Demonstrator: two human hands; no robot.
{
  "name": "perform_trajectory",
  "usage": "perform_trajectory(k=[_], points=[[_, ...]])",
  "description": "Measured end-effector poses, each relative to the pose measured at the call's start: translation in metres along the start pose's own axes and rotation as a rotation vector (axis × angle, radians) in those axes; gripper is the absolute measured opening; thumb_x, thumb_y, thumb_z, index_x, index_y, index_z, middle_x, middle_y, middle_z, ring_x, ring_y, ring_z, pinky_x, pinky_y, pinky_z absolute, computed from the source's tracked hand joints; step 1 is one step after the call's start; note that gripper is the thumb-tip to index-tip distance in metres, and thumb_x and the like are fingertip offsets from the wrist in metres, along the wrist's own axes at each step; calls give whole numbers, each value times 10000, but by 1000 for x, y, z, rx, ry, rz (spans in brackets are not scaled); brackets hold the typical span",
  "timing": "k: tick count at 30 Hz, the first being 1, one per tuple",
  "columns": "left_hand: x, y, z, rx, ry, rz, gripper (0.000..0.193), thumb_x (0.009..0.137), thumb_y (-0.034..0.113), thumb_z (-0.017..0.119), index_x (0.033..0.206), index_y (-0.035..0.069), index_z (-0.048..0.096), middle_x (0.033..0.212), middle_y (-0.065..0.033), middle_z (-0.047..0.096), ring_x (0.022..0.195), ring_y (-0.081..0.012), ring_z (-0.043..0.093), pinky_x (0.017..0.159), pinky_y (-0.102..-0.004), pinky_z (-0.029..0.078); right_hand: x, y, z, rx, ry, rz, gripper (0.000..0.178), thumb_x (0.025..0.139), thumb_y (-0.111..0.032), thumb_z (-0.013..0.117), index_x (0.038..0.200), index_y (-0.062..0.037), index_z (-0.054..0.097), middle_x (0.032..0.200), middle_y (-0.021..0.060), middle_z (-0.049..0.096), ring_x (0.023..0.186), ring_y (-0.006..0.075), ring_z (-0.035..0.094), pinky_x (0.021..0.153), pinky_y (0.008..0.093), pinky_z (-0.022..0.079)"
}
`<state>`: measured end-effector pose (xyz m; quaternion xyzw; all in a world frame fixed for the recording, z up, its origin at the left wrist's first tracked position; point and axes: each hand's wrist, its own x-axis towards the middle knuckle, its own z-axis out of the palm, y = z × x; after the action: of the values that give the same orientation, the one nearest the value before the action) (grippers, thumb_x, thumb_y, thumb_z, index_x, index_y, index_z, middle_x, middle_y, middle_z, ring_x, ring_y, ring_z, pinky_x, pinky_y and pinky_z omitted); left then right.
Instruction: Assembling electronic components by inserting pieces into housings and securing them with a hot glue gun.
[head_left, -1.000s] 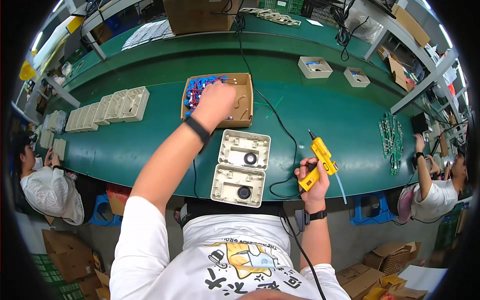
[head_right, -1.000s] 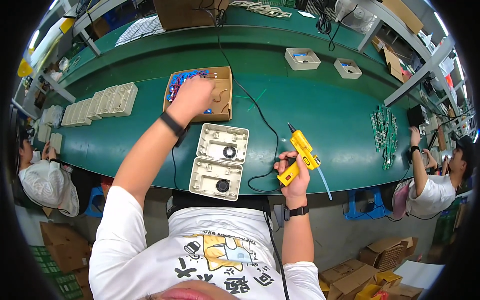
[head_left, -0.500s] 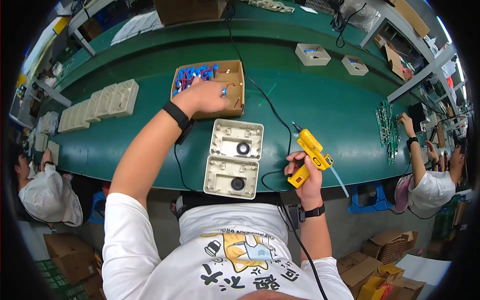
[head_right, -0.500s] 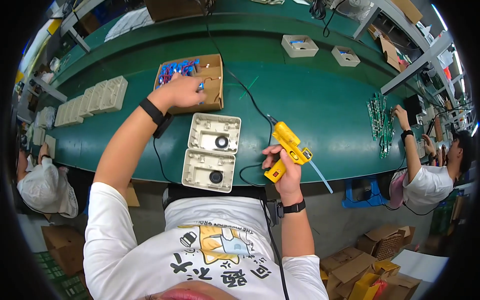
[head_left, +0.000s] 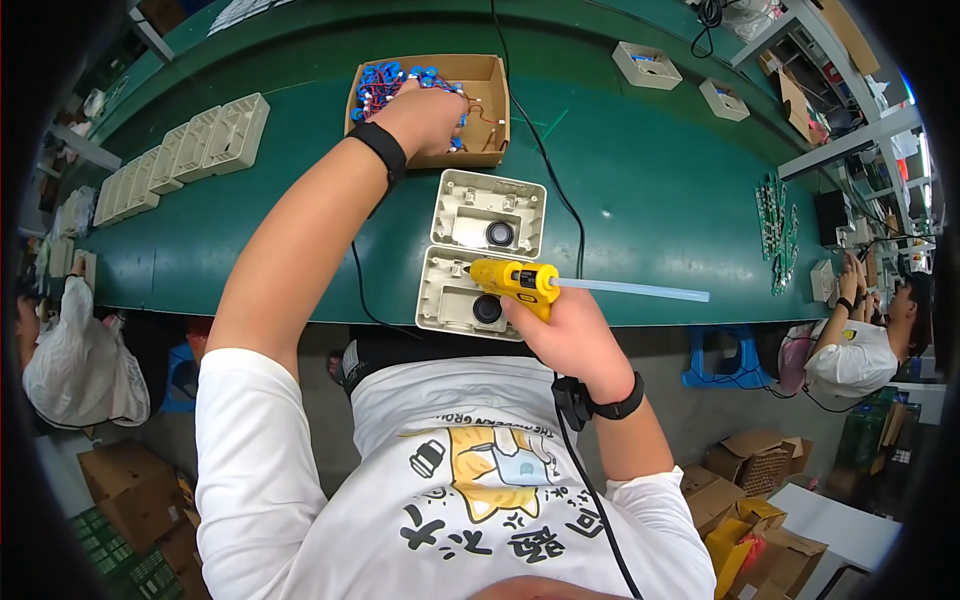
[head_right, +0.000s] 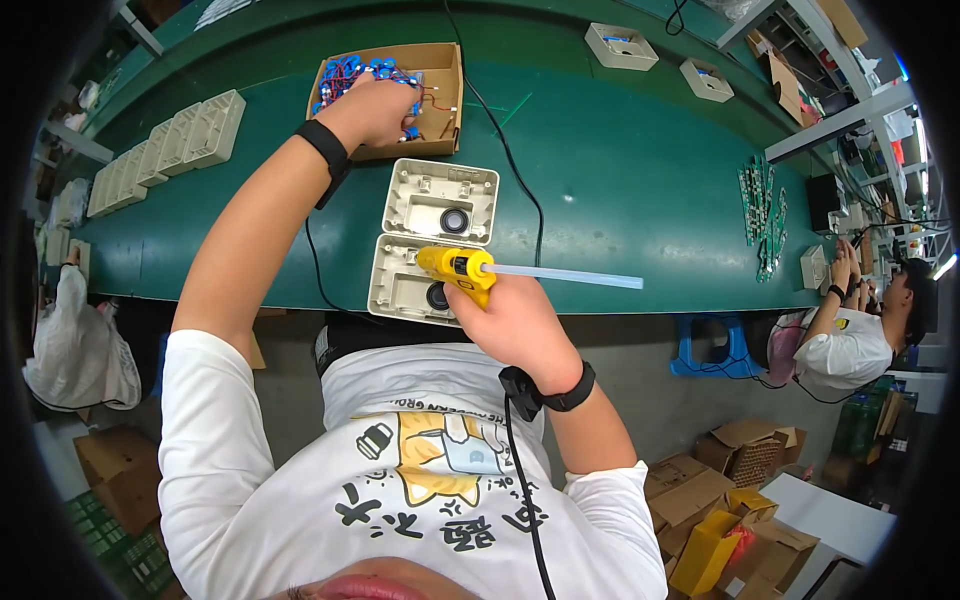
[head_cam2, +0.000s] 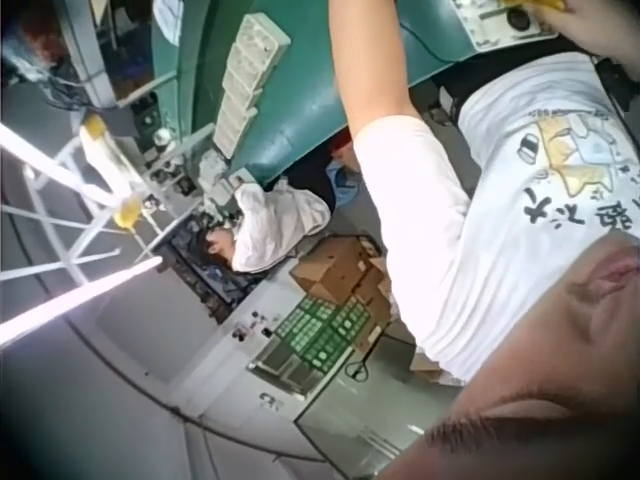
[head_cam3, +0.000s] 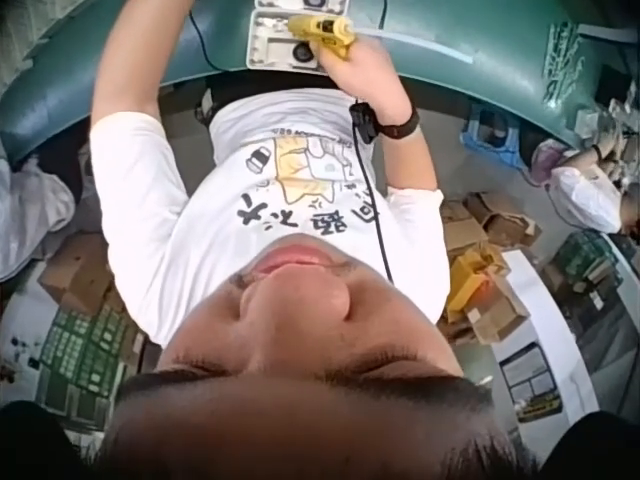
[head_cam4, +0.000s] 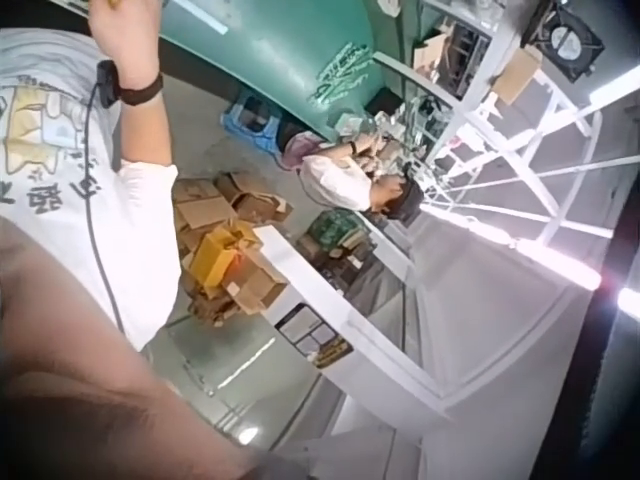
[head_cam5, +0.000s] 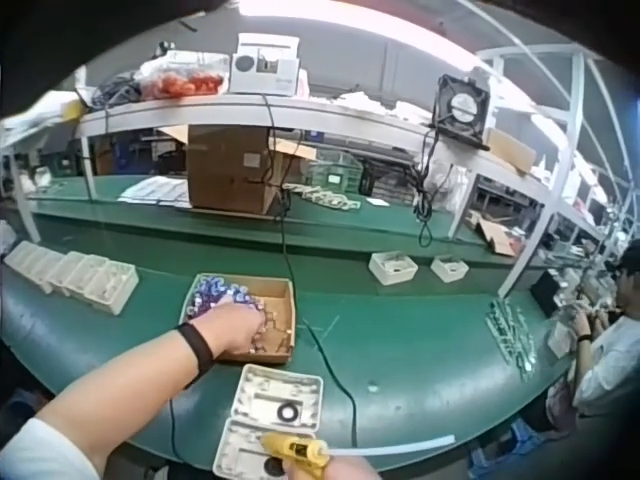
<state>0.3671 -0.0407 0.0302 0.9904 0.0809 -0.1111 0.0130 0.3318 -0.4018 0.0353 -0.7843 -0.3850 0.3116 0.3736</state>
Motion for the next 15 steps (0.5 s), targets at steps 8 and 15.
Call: perform_trajectory(k=[8, 15], points=[[-6, 0, 10, -186, 251, 74, 173, 909, 180, 860, 1049, 97, 802, 1043, -130, 838, 1050, -361, 806, 946, -532, 574, 12, -12, 15, -174, 34, 5, 373, 1064, -318, 735, 1296, -33, 798, 1097, 230, 834, 1006, 464, 784, 873, 483, 618], [9, 11, 25, 81, 360, -11, 241, 862, 238, 927, 962, 89, 767, 983, -129, 819, 965, -380, 806, 839, -501, 618, 15, -12, 9, -192, -51, 57, 384, 1063, -319, 743, 1285, -11, 798, 1055, 210, 842, 941, 401, 799, 857, 465, 618]])
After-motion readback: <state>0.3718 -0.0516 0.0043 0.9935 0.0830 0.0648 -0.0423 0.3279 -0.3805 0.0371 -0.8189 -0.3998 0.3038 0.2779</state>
